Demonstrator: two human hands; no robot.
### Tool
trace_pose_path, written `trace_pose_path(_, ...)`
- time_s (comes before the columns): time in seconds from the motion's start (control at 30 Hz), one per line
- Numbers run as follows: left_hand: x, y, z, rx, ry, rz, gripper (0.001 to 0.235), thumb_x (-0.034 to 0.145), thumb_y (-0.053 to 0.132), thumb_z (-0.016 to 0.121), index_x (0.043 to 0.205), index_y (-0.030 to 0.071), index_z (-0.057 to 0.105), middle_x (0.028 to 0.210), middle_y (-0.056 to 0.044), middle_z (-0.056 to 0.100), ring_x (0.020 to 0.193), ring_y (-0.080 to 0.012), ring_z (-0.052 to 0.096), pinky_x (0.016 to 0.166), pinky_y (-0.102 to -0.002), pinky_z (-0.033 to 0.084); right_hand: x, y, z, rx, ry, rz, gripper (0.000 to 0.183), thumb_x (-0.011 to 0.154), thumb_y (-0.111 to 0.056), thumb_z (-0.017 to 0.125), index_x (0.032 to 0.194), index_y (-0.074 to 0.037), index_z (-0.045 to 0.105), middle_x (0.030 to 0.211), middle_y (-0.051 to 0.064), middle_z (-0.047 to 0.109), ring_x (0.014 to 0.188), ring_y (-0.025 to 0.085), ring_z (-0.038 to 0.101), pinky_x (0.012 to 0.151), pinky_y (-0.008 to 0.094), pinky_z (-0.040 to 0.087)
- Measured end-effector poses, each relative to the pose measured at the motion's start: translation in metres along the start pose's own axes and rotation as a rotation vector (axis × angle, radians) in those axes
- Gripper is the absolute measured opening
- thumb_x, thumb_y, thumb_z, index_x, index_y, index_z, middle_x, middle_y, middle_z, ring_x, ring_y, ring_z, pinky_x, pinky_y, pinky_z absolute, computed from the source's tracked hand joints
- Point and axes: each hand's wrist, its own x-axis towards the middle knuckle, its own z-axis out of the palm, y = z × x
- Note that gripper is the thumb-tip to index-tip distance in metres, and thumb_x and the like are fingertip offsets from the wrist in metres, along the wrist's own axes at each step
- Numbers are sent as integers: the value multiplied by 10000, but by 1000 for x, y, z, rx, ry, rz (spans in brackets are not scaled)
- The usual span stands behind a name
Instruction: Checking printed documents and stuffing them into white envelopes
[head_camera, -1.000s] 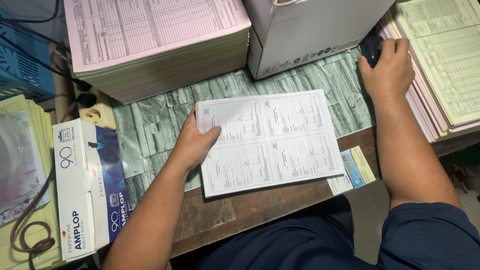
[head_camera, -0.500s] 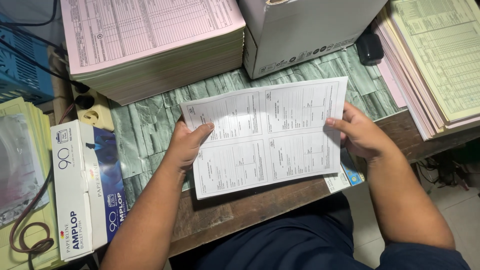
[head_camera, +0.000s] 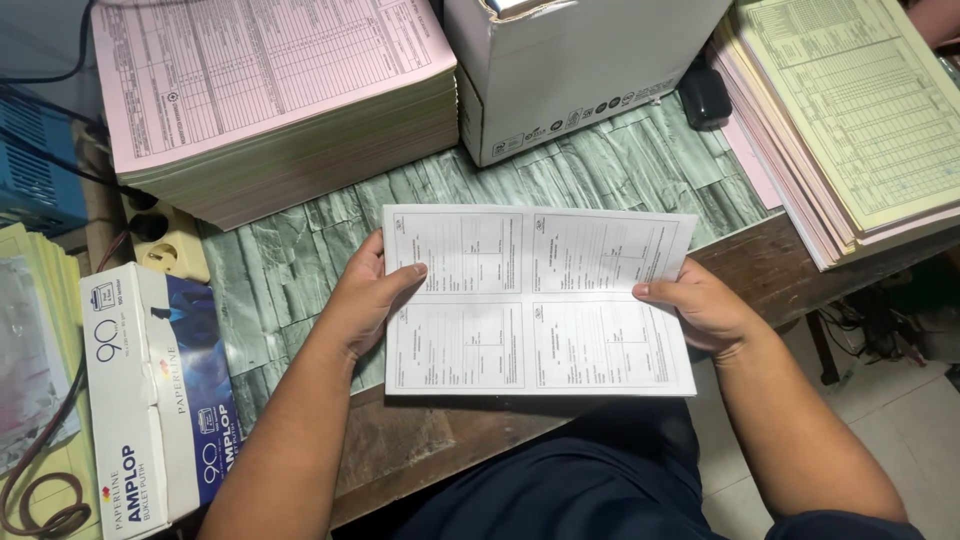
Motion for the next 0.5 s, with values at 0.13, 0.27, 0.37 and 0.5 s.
trace_pose_path(0.13, 4, -10, -5, -108, -66, -31, 428, 909, 98, 698, 1310, 102, 548, 1162, -76, 689, 990, -218, 704, 892, -376, 619, -12, -14, 6, 97, 39, -11, 391, 840, 103, 602, 1208, -1, 688, 1044, 249, 751, 826, 386, 758, 701, 527, 625)
trace_pose_path(0.27, 12, -15, -12, -151, -116, -80, 415, 992, 264, 596, 1368, 111, 517, 1168, -102, 646, 987, -253, 705, 867, -376, 625, -36, -45, 4, 125, 135, -37, 439, 850, 86, 551, 1278, 33, 634, 1103, 305, 704, 873, 465, 724, 700, 626, 598)
trace_pose_path(0.37, 1, 3, -1, -132, -107, -110, 432, 980, 297, 589, 1368, 120, 520, 1209, -140, 643, 1020, -301, 727, 905, -397, 619, -43, -48, -70, -106, 265, -176, 281, 929, 17, 586, 1199, 39, 662, 1168, 228, 708, 1002, 289, 719, 869, 422, 593)
trace_pose_path(0.5, -6, 29, 13, -88, -30, -246, 345, 1025, 157, 495, 1351, 47, 527, 1251, -207, 636, 1041, -330, 711, 918, -376, 603, -52, -50, -208, -46, 365, -255, 653, 935, -137, 446, 1578, -29, 405, 1551, 122, 511, 1333, 259, 558, 1169, 432, 446)
